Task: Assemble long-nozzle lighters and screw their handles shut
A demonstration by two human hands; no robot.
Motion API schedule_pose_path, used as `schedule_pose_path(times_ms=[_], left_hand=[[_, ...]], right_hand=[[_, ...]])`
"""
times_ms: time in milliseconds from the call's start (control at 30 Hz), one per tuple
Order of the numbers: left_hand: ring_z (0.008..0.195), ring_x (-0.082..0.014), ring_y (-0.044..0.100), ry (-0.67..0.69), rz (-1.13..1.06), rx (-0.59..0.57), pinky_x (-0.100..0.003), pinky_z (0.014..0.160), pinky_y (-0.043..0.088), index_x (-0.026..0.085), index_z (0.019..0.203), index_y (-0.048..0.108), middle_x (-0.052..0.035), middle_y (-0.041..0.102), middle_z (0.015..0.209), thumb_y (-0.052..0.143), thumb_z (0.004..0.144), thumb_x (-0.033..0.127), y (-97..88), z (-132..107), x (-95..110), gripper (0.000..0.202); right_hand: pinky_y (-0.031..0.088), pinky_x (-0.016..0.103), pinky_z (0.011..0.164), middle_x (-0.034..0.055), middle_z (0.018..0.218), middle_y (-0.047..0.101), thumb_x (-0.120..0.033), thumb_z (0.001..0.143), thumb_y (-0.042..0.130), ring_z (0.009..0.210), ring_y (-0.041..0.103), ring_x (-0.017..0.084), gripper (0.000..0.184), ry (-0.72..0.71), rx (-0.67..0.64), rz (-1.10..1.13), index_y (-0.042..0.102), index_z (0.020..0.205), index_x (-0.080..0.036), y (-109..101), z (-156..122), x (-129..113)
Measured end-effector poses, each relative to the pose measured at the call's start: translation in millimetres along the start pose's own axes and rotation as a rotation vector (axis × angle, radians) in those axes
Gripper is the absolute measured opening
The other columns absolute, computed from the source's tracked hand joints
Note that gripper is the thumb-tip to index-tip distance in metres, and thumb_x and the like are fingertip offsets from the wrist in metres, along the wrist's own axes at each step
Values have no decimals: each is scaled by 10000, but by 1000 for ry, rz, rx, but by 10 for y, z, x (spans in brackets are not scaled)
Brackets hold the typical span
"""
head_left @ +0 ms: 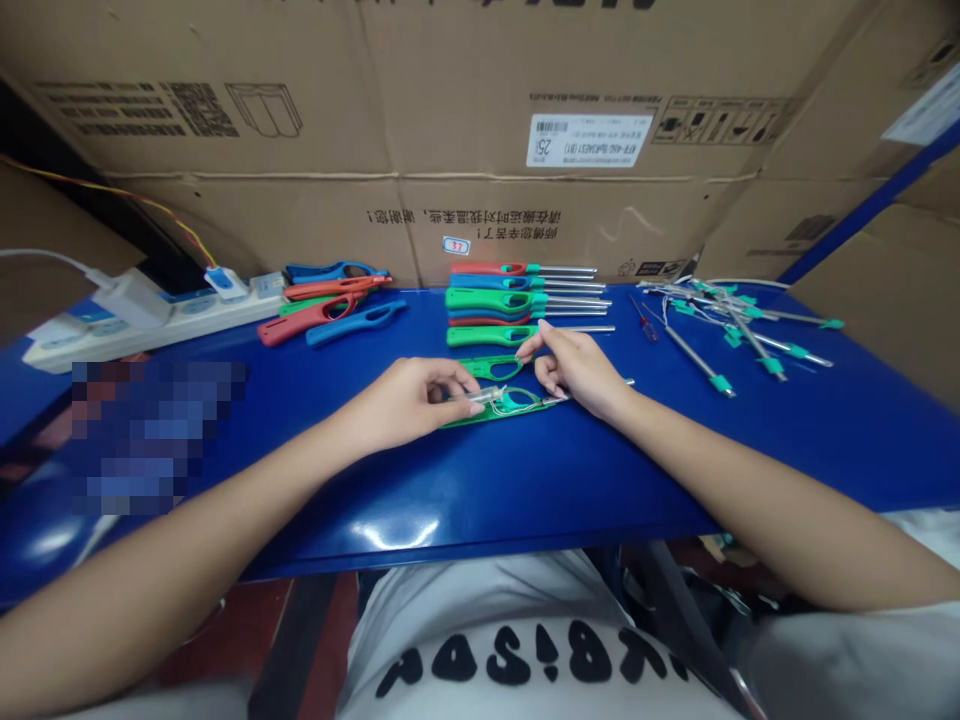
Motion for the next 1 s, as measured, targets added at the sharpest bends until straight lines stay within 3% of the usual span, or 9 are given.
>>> schedule_pose_path(times_ms=[100, 233, 467, 633, 800, 1000], left_hand=[[607, -121, 559, 32, 253, -27, -248, 581, 415, 187, 932, 771, -12, 720, 795, 738, 830, 396, -65, -41, 45, 235], [668, -129, 572, 119, 436, -24, -258, 636, 421, 212, 917, 779, -14, 721, 897, 756, 825, 337, -60, -69, 123, 157], [652, -135, 592, 112, 384, -23, -255, 627, 443, 193, 986, 781, -14, 741, 862, 779, 807, 380, -12, -60, 98, 259], [718, -151, 656, 94, 335, -5, -254, 676, 481, 206, 931, 791, -24, 766, 891, 731, 845, 337, 8, -45, 67, 168], [514, -109, 603, -35, 228, 16, -242, 563, 470, 175, 900, 768, -4, 746, 784, 789, 789, 342, 22, -29, -35, 202], [574, -109, 618, 72, 247, 21, -235, 596, 468, 206, 935, 810, -20, 757, 846, 733, 856, 388, 12, -46, 56, 213]], right_hand=[[234, 213, 318, 40, 752, 645, -704, 920, 555, 372, 408, 37, 583, 27, 45, 64, 651, 770, -149, -62, 22, 10], [232, 209, 339, 39, 742, 637, -693, 931, 549, 383, 411, 38, 580, 32, 43, 51, 659, 771, -146, -77, 36, 31], [284, 216, 393, -16, 550, 548, -584, 975, 553, 403, 402, 68, 479, 3, 29, -63, 672, 779, -163, -56, 32, 29], [365, 217, 460, -5, 643, 596, -447, 989, 580, 470, 448, 69, 363, -33, 30, -100, 690, 783, -169, -47, 25, 12], [390, 230, 486, 3, 670, 601, -463, 970, 590, 507, 466, 81, 361, -53, 10, -115, 694, 781, -174, -32, 39, 28], [378, 258, 523, -8, 687, 577, -453, 895, 655, 557, 457, 102, 284, -139, -36, -267, 673, 824, -178, 3, 16, -2]])
Point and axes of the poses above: each hand's wrist, its own z-axis towards the middle knuckle, its own y-axis out of the palm, x = y × z, the point moved 8 cm from there along z, towards the middle knuckle
